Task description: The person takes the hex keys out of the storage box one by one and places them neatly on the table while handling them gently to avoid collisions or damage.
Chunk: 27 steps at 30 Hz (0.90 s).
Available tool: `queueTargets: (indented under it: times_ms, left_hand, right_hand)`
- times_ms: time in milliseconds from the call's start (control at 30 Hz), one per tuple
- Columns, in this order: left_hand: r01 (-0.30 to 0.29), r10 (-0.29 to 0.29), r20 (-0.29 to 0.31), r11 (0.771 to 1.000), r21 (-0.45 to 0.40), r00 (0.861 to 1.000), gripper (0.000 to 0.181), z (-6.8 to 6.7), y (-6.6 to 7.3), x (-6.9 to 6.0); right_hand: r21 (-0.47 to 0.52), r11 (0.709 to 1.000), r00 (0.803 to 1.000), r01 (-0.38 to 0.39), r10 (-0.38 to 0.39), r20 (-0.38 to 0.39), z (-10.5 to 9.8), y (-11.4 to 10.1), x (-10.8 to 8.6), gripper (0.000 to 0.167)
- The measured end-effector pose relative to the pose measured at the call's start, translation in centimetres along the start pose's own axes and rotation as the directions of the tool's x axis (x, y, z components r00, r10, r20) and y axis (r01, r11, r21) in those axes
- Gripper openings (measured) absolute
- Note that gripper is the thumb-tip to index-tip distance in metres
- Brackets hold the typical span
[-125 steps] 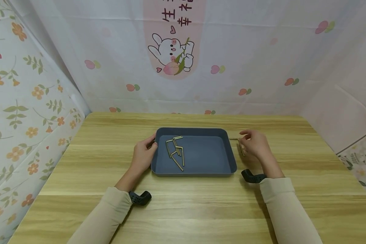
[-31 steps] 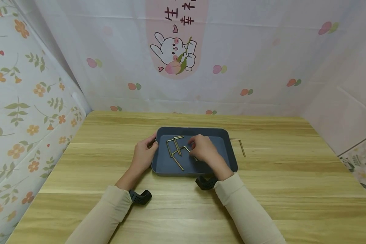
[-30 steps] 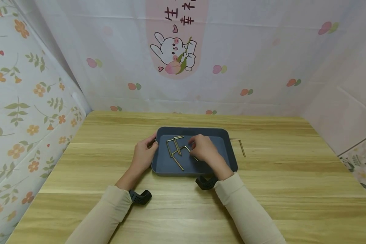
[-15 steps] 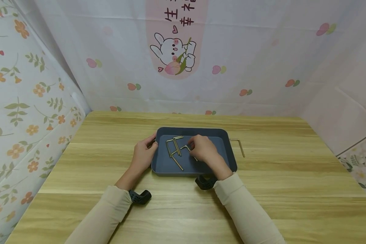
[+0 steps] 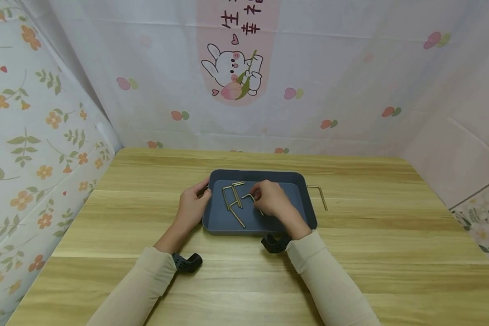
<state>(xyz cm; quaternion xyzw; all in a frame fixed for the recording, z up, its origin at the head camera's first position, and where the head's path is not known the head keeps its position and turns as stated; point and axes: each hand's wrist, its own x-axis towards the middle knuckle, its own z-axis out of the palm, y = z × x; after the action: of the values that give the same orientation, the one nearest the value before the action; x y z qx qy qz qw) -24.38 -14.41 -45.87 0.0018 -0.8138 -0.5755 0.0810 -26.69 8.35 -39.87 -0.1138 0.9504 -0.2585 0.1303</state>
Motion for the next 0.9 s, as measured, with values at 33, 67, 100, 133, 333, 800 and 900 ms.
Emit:
queueTargets:
  times_ms: [33,67,100,133,333,800,900]
  left_hand:
    - [-0.001,0.001,0.001,1.0,0.001,1.0,0.045,0.0,0.0,0.0]
    - [-0.001,0.001,0.003,1.0,0.0,1.0,0.045,0.0,0.0,0.0]
    - [-0.001,0.001,0.003,1.0,-0.002,1.0,0.045,0.0,-0.1,0.0]
    - [0.0,0.0,0.003,1.0,-0.001,1.0,0.045,0.0,-0.1,0.0]
    - [0.003,-0.003,0.001,1.0,0.018,1.0,0.044,-0.2,0.0,0.0]
    - [-0.01,0.01,-0.005,1.0,-0.004,1.0,0.044,0.1,-0.1,0.2]
    - [-0.007,0.007,0.0,1.0,-0.001,1.0,0.044,0.0,-0.1,0.1]
  right_hand:
    - [0.006,1.0,1.0,0.0,0.0,0.003,0.0,0.0,0.0,0.032]
    - [0.012,1.0,1.0,0.0,0.0,0.007,0.0,0.0,-0.1,0.032]
    - [0.017,1.0,1.0,0.003,-0.003,0.011,-0.1,0.0,-0.1,0.032]
    - [0.021,1.0,1.0,0.007,-0.007,0.015,-0.1,0.0,-0.1,0.032]
    - [0.093,0.994,0.998,0.049,-0.053,0.04,-0.4,0.4,-0.1,0.031]
    - [0.107,0.989,0.994,0.101,-0.095,-0.058,-3.6,0.4,-2.4,0.035]
    - [0.066,0.991,0.99,0.114,-0.107,-0.097,-4.1,0.9,-2.8,0.035]
